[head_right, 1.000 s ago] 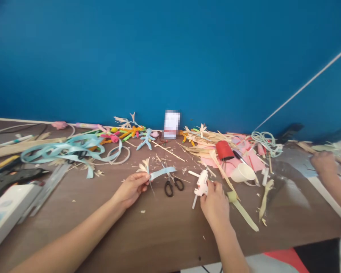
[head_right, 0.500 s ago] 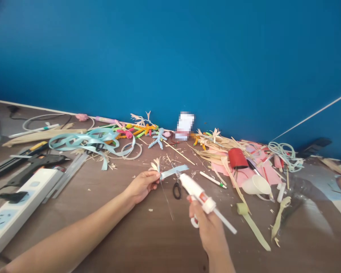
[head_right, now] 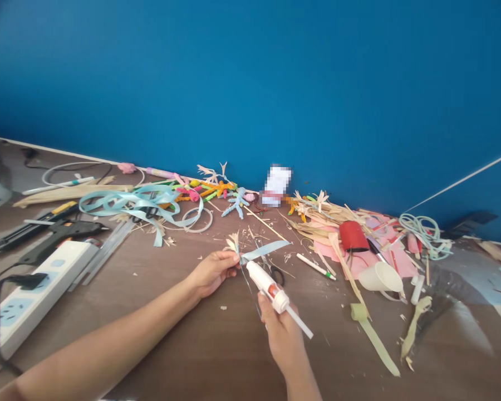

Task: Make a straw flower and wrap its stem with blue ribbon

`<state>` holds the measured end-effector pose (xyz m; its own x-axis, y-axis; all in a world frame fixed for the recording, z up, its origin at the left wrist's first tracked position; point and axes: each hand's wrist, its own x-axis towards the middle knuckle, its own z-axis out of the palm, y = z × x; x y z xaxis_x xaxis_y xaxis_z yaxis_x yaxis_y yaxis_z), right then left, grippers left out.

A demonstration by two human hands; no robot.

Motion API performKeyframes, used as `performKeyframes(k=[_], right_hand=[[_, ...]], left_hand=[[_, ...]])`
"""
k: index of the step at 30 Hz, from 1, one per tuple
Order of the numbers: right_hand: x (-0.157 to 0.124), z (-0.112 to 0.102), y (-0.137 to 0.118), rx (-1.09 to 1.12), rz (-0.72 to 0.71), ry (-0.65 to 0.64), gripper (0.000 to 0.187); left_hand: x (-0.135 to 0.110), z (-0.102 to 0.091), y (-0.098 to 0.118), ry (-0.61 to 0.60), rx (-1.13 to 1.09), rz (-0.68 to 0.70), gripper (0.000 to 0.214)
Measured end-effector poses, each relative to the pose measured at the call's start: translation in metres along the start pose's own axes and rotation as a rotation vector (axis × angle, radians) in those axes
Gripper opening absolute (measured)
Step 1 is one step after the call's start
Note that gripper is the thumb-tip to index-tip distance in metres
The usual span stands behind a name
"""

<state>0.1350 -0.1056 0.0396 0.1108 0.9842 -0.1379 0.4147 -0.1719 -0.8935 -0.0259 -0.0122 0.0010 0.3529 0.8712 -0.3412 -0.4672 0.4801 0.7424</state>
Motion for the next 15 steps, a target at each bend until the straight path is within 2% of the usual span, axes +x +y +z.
performKeyframes(k=[6, 11, 15], right_hand=[[0.001, 0.000, -0.008, -0.133, -0.142, 0.028, 0.030], [0.005, 0.001, -0.013, -0.239, -0.376, 0.045, 0.018], [0.008, 0.000, -0.007, -0.405, -0.478, 0.035, 0.025]], left_hand=[[0.002, -0.002, -0.001, -0.010, -0.029, -0.024, 0.019], [0.003, -0.004, 0.001, -0.014, -0.078, -0.072, 0.015], [0.003, -0.004, 0.004, 0.005, -0.123, -0.112, 0.011]])
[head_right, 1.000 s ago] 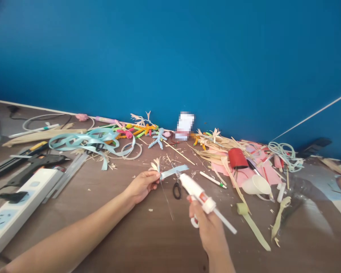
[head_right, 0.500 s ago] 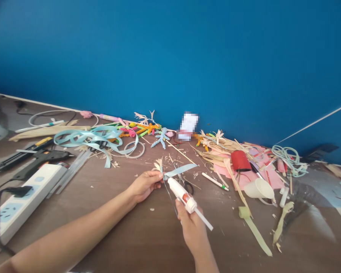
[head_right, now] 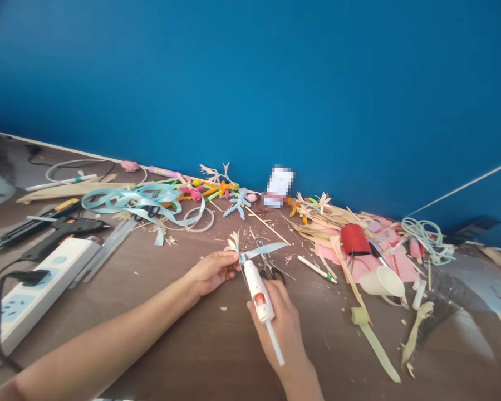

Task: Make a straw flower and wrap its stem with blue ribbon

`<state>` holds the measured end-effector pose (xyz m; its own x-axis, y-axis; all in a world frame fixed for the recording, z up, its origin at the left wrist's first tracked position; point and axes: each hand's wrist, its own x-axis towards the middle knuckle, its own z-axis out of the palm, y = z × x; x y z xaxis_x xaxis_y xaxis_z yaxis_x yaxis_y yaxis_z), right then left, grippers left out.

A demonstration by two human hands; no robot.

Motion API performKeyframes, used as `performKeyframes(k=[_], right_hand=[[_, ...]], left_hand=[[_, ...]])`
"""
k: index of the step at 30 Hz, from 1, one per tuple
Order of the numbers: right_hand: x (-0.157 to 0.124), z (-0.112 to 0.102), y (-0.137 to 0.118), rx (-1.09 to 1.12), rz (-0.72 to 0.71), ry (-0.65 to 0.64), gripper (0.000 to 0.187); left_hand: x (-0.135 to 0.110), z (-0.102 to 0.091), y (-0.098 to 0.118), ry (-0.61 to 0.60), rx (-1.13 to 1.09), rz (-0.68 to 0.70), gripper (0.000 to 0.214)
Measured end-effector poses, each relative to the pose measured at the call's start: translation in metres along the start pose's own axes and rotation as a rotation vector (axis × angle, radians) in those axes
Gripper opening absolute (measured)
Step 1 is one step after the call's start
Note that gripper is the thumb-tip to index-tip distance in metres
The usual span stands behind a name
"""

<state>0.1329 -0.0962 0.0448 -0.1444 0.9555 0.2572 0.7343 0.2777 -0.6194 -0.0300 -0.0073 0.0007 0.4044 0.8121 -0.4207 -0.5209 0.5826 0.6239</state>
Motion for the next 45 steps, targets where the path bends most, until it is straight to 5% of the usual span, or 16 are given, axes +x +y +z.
performKeyframes(k=[11, 45], right_hand=[[0.000, -0.010, 0.009, -0.315, -0.190, -0.164, 0.034], [-0.005, -0.012, 0.018, -0.359, -0.279, -0.218, 0.039]], left_hand=[[0.001, -0.001, 0.003, -0.019, -0.048, -0.049, 0.007], [0.001, 0.000, 0.004, -0.033, -0.057, -0.065, 0.012]])
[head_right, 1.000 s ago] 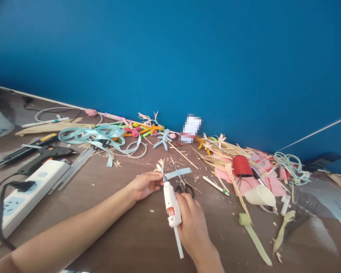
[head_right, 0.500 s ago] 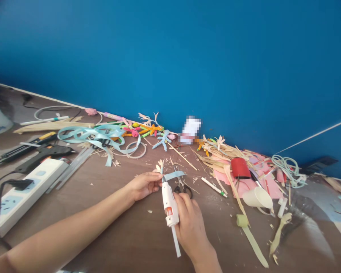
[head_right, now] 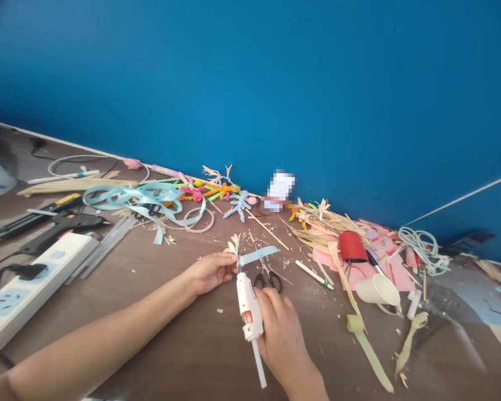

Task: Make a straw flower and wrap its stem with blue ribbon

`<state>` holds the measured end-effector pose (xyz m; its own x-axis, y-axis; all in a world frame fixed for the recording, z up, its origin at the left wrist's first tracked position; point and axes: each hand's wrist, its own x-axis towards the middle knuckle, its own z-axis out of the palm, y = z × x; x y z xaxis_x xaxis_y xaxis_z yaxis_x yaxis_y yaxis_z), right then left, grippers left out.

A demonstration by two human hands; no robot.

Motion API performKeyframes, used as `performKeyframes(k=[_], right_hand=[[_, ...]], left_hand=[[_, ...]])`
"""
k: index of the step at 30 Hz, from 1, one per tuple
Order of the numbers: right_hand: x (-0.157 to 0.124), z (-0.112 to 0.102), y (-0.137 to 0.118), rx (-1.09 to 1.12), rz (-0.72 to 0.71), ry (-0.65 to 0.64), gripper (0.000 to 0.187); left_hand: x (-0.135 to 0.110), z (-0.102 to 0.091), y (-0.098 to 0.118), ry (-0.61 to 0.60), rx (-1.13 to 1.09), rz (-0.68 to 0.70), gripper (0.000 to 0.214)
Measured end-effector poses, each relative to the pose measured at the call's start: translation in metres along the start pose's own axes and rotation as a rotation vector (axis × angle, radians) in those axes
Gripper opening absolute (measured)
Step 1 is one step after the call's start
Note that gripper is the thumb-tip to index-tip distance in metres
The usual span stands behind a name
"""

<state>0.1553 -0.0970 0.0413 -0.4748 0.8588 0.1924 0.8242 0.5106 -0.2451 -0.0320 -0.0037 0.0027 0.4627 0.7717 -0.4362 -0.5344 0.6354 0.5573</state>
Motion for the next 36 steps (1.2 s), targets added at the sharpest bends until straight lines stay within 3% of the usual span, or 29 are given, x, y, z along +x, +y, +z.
performKeyframes(k=[12, 20, 29, 33, 36], right_hand=[[0.007, -0.001, 0.000, 0.030, 0.022, -0.031, 0.042], [-0.007, -0.002, 0.003, 0.072, 0.054, -0.038, 0.040], [0.008, -0.004, -0.003, 0.110, 0.060, -0.048, 0.038], [-0.004, -0.006, -0.005, 0.160, 0.090, -0.034, 0.035], [-0.022, -0.012, -0.004, 0.188, 0.201, 0.036, 0.032]], left_hand=[[-0.001, 0.000, 0.000, -0.008, 0.016, -0.002, 0.014], [0.001, -0.001, 0.000, -0.003, -0.009, 0.003, 0.011], [0.000, 0.000, 0.000, -0.013, 0.011, 0.003, 0.010], [0.000, -0.001, 0.000, -0.008, 0.010, 0.012, 0.009], [0.000, -0.001, 0.000, 0.002, 0.011, -0.001, 0.006]])
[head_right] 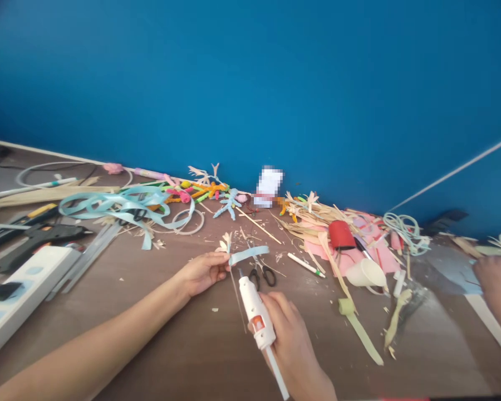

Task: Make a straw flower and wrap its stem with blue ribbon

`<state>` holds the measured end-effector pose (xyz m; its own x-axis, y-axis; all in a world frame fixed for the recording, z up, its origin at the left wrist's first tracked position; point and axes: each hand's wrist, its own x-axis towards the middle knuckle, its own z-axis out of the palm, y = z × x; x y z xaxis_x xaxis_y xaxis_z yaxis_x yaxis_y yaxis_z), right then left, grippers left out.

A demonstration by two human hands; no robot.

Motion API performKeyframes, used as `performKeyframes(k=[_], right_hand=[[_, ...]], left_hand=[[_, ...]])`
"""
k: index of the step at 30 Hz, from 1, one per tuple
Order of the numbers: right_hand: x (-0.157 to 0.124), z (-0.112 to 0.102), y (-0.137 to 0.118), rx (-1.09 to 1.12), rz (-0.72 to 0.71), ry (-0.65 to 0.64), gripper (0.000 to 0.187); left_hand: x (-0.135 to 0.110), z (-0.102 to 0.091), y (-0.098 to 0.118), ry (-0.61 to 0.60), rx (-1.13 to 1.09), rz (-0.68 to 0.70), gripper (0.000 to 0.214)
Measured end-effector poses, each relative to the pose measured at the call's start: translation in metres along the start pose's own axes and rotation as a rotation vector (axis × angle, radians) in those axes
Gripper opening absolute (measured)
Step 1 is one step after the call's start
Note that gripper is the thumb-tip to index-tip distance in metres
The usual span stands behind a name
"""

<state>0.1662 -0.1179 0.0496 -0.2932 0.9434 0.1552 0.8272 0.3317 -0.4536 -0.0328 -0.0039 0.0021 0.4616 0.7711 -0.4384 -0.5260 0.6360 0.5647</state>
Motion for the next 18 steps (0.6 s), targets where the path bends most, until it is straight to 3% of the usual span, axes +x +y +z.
performKeyframes(k=[4, 7, 13, 18], right_hand=[[-0.024, -0.016, 0.018, -0.030, 0.199, 0.202, 0.042], [-0.035, -0.030, 0.041, -0.184, 0.320, 0.267, 0.054], [-0.031, -0.034, 0.083, -0.444, 0.335, 0.218, 0.057], [-0.019, -0.019, 0.093, -0.443, 0.319, 0.153, 0.057]], left_hand=[[0.000, 0.000, 0.001, -0.006, 0.024, -0.009, 0.003], [0.000, -0.001, 0.001, -0.020, 0.038, -0.015, 0.005], [-0.001, 0.000, 0.002, 0.005, 0.040, -0.035, 0.006], [0.000, 0.000, 0.002, 0.003, 0.040, -0.031, 0.005]])
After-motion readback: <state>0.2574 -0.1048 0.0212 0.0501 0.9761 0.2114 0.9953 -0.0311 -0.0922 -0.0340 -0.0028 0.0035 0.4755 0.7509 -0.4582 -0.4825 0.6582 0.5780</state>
